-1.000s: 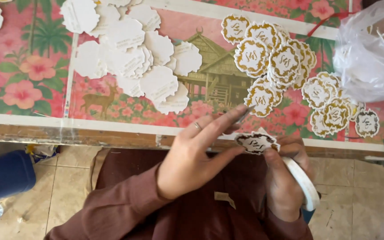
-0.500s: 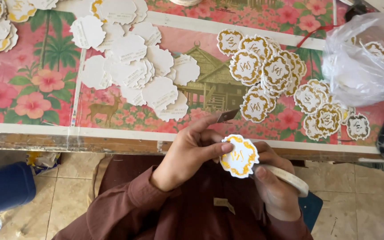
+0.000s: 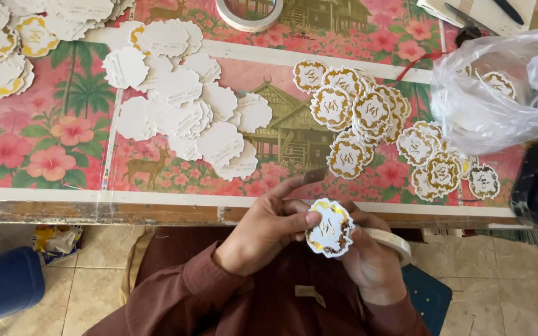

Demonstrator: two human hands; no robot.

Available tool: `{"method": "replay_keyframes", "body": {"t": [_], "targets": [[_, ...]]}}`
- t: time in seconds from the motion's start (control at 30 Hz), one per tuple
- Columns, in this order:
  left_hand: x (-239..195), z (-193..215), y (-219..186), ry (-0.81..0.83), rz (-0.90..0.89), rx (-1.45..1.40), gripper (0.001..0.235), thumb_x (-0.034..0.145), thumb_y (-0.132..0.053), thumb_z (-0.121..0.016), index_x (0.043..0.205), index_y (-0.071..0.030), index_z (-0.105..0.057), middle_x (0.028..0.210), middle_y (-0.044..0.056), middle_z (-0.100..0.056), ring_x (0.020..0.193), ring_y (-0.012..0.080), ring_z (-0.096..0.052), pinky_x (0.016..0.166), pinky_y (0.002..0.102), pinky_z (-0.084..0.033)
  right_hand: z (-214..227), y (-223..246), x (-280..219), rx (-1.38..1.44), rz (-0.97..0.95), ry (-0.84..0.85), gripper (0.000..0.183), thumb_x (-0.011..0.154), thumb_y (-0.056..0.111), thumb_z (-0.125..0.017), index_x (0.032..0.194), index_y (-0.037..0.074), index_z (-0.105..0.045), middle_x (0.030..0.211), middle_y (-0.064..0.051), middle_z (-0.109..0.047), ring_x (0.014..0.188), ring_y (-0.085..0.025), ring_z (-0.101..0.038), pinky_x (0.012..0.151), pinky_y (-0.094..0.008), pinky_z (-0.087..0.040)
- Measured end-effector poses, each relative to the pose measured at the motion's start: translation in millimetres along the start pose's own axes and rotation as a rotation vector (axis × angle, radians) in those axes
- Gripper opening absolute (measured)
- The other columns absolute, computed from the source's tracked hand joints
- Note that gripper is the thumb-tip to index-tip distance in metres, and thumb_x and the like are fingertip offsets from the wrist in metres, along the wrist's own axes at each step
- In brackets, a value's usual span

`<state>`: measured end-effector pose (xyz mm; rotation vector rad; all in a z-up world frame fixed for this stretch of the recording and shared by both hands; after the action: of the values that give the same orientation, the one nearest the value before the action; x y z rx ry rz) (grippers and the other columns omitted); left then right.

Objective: Applying double-sided tape to the back of decorative paper cutouts in a print shop finishing area.

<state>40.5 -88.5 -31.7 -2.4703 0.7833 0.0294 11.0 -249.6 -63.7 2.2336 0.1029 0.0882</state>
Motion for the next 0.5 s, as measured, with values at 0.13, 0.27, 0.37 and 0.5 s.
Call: {"method": "replay_keyframes", "body": {"t": [0.13, 0.27, 0.37, 0.5], "targets": [[-1, 0, 0, -0.028, -0.005, -0.008, 0.062, 0.079, -0.001, -0.069, 0.136, -0.005, -0.046, 0.058, 0.0, -0.057, 0.052, 0.0067, -0.048, 0.051, 0.017, -0.04, 25, -13, -7, 0.06, -0.071, -0.142, 0.02, 0.082, 0.01, -0.073, 0.099, 0.003, -0.067, 0.118, -0.017, -0.062, 0.11, -0.035, -0.059, 0.086, -0.046, -0.052], [-1, 1, -14, -0.081, -0.195, 0.261, 0.07, 0.08, -0.006, -0.069, 0.144, -0.009, -0.04, 0.072, 0.001, -0.064, 0.061, 0.0048, -0.056, 0.058, 0.017, -0.048, -17, 25, -7, -0.505, 0.2, -0.094, 0.024, 0.087, 0.018, -0.064, 0.102, 0.0, -0.065, 0.116, -0.015, -0.06, 0.113, -0.029, -0.057, 0.092, -0.039, -0.048], [-3, -2, -21, -0.092, -0.267, 0.332, 0.072, 0.081, -0.001, -0.068, 0.145, -0.01, -0.036, 0.089, 0.009, -0.068, 0.079, 0.0108, -0.062, 0.071, 0.024, -0.056, -57, 45, -4, -1.164, 0.437, -0.15, 0.02, 0.08, 0.013, -0.068, 0.094, -0.001, -0.066, 0.103, -0.014, -0.06, 0.098, -0.024, -0.062, 0.085, -0.031, -0.052], [-15, -8, -49, -0.227, -0.62, 1.095, 0.065, 0.09, -0.01, -0.064, 0.145, -0.013, -0.029, 0.109, 0.01, -0.061, 0.093, 0.0162, -0.063, 0.086, 0.028, -0.055, -87, 55, -6, -1.719, 0.951, -0.076, 0.012, 0.088, 0.004, -0.07, 0.098, -0.001, -0.072, 0.098, -0.014, -0.058, 0.087, -0.028, -0.054, 0.08, -0.037, -0.05]]}}
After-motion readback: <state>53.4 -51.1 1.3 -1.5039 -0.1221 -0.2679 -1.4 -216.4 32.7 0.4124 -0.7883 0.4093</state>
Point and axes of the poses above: each hand's wrist, its own x-axis towards the middle knuckle, its own z-axis out of the back of the hand, y = z × x, the point moved 5 cm from there along x, towards the middle knuckle
